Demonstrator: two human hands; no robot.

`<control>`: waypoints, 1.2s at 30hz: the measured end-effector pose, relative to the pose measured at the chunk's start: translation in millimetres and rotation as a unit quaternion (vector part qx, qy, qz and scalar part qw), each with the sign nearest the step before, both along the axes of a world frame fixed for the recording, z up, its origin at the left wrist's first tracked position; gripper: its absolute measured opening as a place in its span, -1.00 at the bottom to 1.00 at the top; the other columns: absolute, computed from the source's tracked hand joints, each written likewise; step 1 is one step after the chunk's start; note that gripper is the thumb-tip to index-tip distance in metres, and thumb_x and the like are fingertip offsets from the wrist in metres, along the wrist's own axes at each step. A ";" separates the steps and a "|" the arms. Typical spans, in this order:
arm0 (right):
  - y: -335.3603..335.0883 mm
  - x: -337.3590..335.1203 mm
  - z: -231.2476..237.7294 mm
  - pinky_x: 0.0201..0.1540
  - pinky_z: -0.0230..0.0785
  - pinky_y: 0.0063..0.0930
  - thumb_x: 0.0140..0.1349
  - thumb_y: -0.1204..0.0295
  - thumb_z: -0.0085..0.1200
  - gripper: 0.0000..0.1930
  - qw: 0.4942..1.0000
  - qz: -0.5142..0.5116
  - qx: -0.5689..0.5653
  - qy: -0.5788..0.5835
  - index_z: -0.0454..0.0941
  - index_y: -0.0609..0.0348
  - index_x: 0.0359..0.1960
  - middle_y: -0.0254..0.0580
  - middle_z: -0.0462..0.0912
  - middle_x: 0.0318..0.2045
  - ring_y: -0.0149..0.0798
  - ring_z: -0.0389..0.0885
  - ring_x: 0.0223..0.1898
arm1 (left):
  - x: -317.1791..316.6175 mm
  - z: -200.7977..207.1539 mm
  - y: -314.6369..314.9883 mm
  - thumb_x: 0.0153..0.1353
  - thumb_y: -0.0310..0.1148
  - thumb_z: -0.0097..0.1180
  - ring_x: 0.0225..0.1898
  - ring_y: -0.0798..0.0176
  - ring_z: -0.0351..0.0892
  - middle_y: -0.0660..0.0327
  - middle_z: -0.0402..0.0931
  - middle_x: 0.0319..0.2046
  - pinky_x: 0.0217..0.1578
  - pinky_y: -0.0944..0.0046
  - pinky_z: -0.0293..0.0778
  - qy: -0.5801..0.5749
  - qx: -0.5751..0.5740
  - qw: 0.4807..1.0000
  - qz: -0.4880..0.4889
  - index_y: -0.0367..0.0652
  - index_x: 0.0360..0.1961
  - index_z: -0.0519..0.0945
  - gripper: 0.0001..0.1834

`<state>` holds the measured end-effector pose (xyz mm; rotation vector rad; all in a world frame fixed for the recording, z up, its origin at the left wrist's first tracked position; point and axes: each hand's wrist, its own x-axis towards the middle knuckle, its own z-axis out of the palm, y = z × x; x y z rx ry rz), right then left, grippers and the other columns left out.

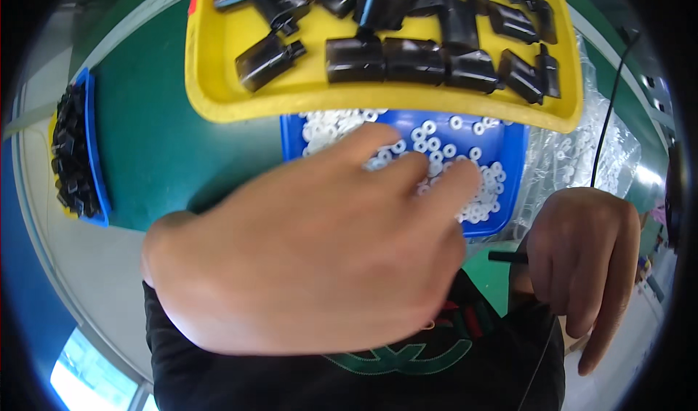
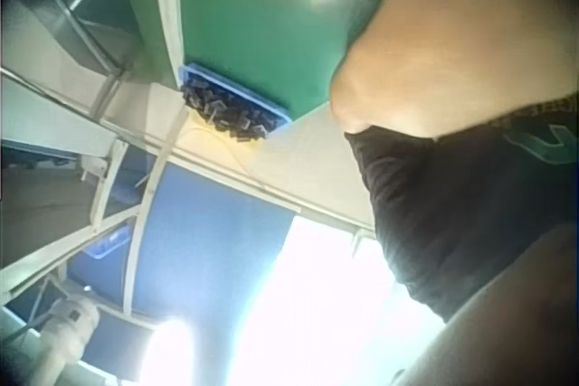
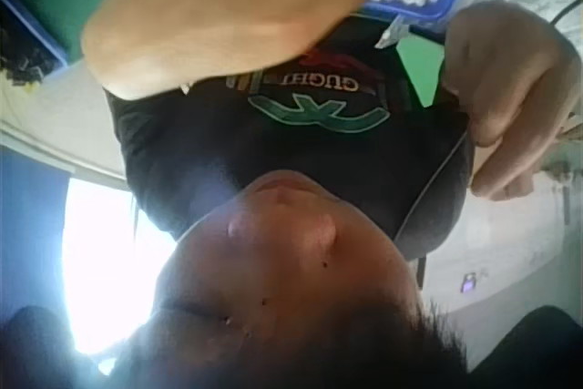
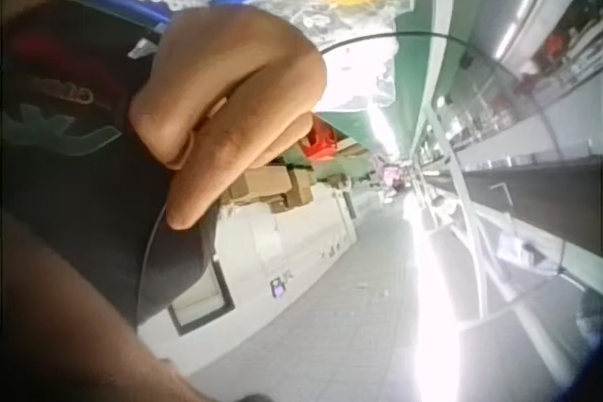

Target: The person repeatedly picks black cylindrical components from a yellow tray and white washers from a blue tray, then inserts the washers into the components by hand. The person handles items one at a time and places the assembled units back into the yellow tray.

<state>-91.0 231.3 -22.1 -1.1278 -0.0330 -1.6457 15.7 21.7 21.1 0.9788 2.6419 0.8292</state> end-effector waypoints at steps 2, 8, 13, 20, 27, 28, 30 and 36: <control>0.4 -9.5 15.7 -0.65 0.21 -0.53 0.30 0.62 0.05 -0.81 0.995 -0.065 0.050 0.053 0.66 0.56 -0.21 0.04 0.58 -0.44 -0.35 0.44 -0.68 | -6.9 0.6 -9.3 -0.16 -0.47 0.31 -0.30 0.20 0.60 0.15 0.57 -0.40 -0.27 0.24 0.49 -0.084 0.110 0.986 0.088 -0.22 -0.41 0.69 -0.80; -13.1 -4.9 30.2 -0.52 0.22 -0.52 0.05 0.43 0.30 -0.78 0.780 -0.530 0.233 0.239 0.70 0.41 -0.40 -0.03 0.60 -0.50 -0.30 0.47 -0.58 | -30.5 -20.6 -31.9 -0.18 -0.54 0.35 -0.21 0.16 0.55 0.04 0.57 -0.23 -0.17 0.23 0.46 0.003 0.352 0.914 0.202 -0.25 -0.32 0.64 -0.70; -20.7 -3.4 27.6 -0.41 0.25 -0.53 -0.16 0.46 0.45 -0.71 0.643 -0.642 0.260 0.327 0.70 0.31 -0.36 -0.10 0.62 -0.46 -0.31 0.50 -0.49 | -21.2 -43.7 -38.2 -0.08 -0.80 0.22 -0.09 0.26 0.55 0.07 0.40 -0.05 -0.02 0.34 0.47 -0.082 0.510 0.819 0.251 -0.43 0.05 0.54 -0.45; -33.8 4.9 14.1 -0.54 0.20 -0.61 -0.19 0.44 0.54 -0.62 0.598 -0.670 0.215 0.384 0.77 0.10 -0.24 -0.33 0.52 -0.44 -0.41 0.45 -0.50 | -18.7 -52.1 -37.5 -0.21 -0.71 0.27 -0.08 0.10 0.59 0.04 0.56 -0.08 -0.08 0.21 0.52 0.009 0.393 0.894 0.216 -0.31 -0.02 0.64 -0.43; -37.9 17.6 17.5 -0.59 0.18 -0.63 -0.19 0.41 0.54 -0.60 0.568 -0.648 0.253 0.440 0.78 -0.08 -0.21 -0.45 0.46 -0.45 -0.49 0.38 -0.57 | -16.4 -49.0 -31.9 -0.03 -0.52 0.44 -0.08 0.05 0.62 -0.04 0.57 -0.13 -0.09 0.18 0.56 0.071 0.309 0.929 0.193 -0.40 -0.01 0.56 -0.49; -38.7 16.9 16.5 -0.59 0.18 -0.63 -0.20 0.40 0.54 -0.59 0.565 -0.645 0.251 0.450 0.77 -0.09 -0.19 -0.47 0.46 -0.44 -0.49 0.38 -0.57 | -13.6 -51.4 -29.6 -0.09 -0.58 0.40 -0.09 0.05 0.63 -0.02 0.58 -0.10 -0.09 0.18 0.55 0.053 0.345 0.913 0.211 -0.38 0.04 0.55 -0.43; -40.5 14.3 16.2 -0.58 0.20 -0.61 -0.21 0.37 0.54 -0.55 0.560 -0.645 0.242 0.460 0.76 -0.05 -0.16 -0.46 0.47 -0.44 -0.46 0.40 -0.57 | -9.1 -61.3 -22.9 -0.22 -0.68 0.30 -0.10 0.05 0.63 0.03 0.60 -0.05 -0.08 0.18 0.55 0.018 0.416 0.876 0.241 -0.34 0.13 0.53 -0.29; -41.2 13.6 11.0 -0.53 0.33 -0.50 -0.23 0.32 0.50 -0.46 0.547 -0.647 0.234 0.477 0.69 0.11 -0.09 -0.37 0.51 -0.42 -0.36 0.50 -0.53 | -8.0 -62.3 -28.0 -0.19 -0.64 0.36 -0.08 0.06 0.64 0.00 0.63 -0.09 -0.05 0.18 0.52 -0.009 0.460 0.861 0.216 -0.35 0.22 0.43 -0.19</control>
